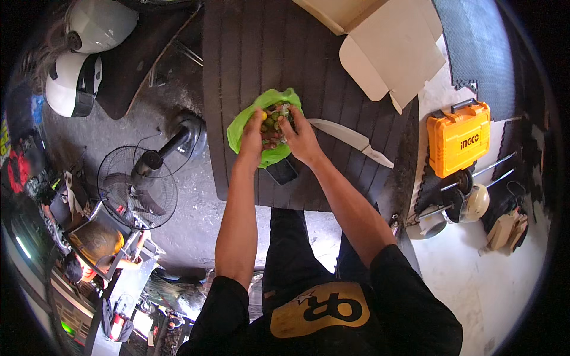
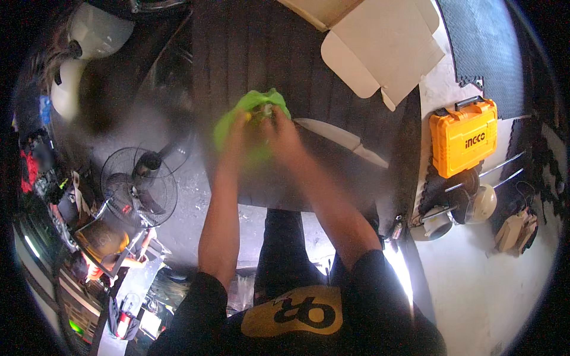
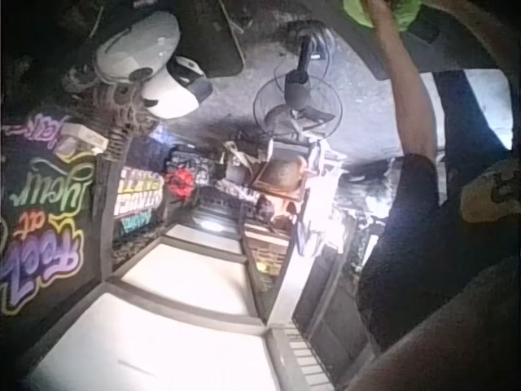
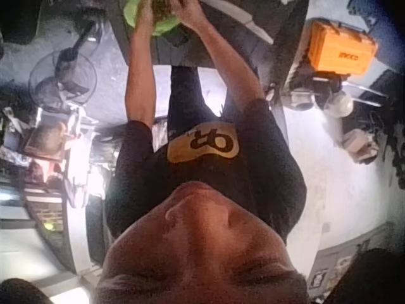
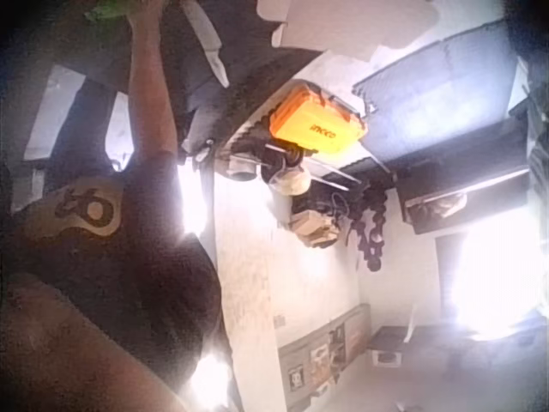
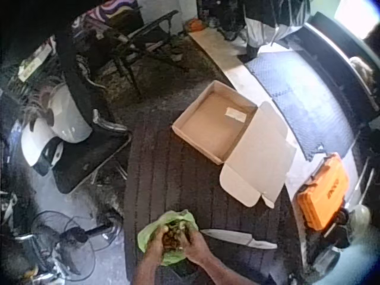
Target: The person takes small yellow fruits from a green plastic bag and puts them into a black bowl, then uses a spoon to add sauce from a bowl onto the fruits while also holding a knife.
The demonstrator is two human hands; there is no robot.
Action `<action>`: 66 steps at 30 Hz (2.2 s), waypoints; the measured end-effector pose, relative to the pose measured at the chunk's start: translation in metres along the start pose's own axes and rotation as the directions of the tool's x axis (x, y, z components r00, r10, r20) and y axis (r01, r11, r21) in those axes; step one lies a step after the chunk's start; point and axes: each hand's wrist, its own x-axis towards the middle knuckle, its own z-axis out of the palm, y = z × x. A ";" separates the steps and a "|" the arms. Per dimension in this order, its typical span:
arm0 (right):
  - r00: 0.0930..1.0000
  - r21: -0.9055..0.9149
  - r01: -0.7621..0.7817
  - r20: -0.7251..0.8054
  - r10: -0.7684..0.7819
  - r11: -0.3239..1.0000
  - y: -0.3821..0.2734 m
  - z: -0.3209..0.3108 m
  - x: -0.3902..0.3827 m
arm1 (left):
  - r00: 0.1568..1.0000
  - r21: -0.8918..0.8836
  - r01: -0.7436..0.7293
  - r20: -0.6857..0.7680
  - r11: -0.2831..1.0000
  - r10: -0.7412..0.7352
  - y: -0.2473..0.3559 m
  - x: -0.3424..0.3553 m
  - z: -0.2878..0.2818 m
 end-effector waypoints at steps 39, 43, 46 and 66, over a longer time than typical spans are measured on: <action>0.918 -0.769 0.283 0.044 -0.394 0.574 0.007 -0.020 -0.032 | 0.742 -0.752 0.634 0.657 0.180 0.131 -0.038 -0.196 0.030; 0.848 -0.874 0.383 0.204 -0.489 0.298 0.009 -0.007 -0.026 | 0.751 -0.788 0.605 0.612 0.113 0.249 -0.038 -0.196 0.027; 0.854 -0.833 0.426 0.241 -0.461 0.353 0.013 -0.019 -0.020 | 0.677 -0.699 0.698 0.715 0.159 0.171 -0.039 -0.187 0.030; 0.901 -0.777 0.271 -0.001 -0.433 0.568 0.006 -0.127 -0.104 | 0.981 -0.426 0.147 0.177 0.893 -0.078 -0.101 -0.127 0.067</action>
